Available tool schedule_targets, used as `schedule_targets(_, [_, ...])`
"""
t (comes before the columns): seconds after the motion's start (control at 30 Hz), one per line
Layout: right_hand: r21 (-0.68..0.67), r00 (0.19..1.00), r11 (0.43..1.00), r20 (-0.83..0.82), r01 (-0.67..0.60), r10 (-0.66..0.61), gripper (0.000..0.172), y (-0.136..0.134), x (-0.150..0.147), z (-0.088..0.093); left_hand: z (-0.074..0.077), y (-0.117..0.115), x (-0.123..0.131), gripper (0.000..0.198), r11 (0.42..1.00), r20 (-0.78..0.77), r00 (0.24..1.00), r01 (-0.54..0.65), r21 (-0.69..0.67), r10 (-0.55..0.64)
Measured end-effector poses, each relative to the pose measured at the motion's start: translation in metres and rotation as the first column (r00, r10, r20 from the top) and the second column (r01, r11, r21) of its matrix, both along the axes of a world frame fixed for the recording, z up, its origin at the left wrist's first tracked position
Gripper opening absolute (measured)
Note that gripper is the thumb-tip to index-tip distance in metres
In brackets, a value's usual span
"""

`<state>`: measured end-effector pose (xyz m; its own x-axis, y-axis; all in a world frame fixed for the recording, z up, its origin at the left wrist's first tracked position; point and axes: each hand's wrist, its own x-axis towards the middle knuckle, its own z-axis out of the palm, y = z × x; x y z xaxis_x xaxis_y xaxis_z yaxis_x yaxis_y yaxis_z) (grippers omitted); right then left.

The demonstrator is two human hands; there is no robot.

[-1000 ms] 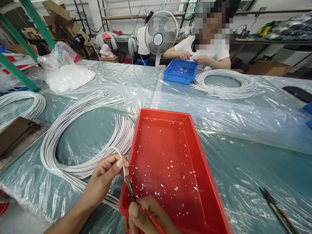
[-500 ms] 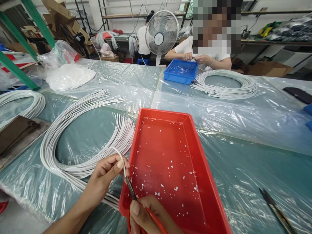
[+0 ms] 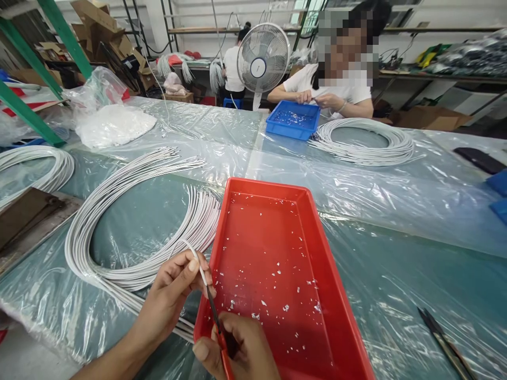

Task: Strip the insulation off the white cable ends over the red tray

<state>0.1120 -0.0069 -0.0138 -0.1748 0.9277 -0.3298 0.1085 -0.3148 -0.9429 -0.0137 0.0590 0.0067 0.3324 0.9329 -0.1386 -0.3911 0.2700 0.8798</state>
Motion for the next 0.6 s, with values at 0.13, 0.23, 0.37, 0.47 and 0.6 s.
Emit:
schedule_targets(0.13, [0.243,0.988,0.969,0.132,0.049,-0.083,0.046,0.000,-0.001,-0.002,-0.002,0.000,0.000,0.017,0.998,0.041,0.999,0.007,-0.055,-0.005])
schedule_targets(0.23, [0.399,0.950,0.906,0.205,0.138,-0.235,0.038,0.001,0.003,0.001,-0.002,-0.001,0.000,0.016,0.997,0.034,0.999,0.006,-0.072,-0.004])
schedule_targets(0.37, [0.578,0.896,0.798,0.246,0.170,-0.369,0.023,0.008,0.008,0.011,-0.001,-0.004,0.000,0.015,1.000,-0.053,0.999,-0.013,0.018,0.013])
schedule_targets(0.47, [0.651,0.896,0.751,0.264,0.108,-0.358,0.006,0.015,0.012,0.016,0.000,-0.007,0.000,0.016,0.996,-0.119,0.992,-0.041,0.083,0.051])
schedule_targets(0.6, [0.712,0.909,0.702,0.291,0.001,-0.297,0.019,0.021,0.018,0.016,0.001,-0.010,0.000,0.017,0.989,-0.168,0.984,-0.039,0.141,0.062])
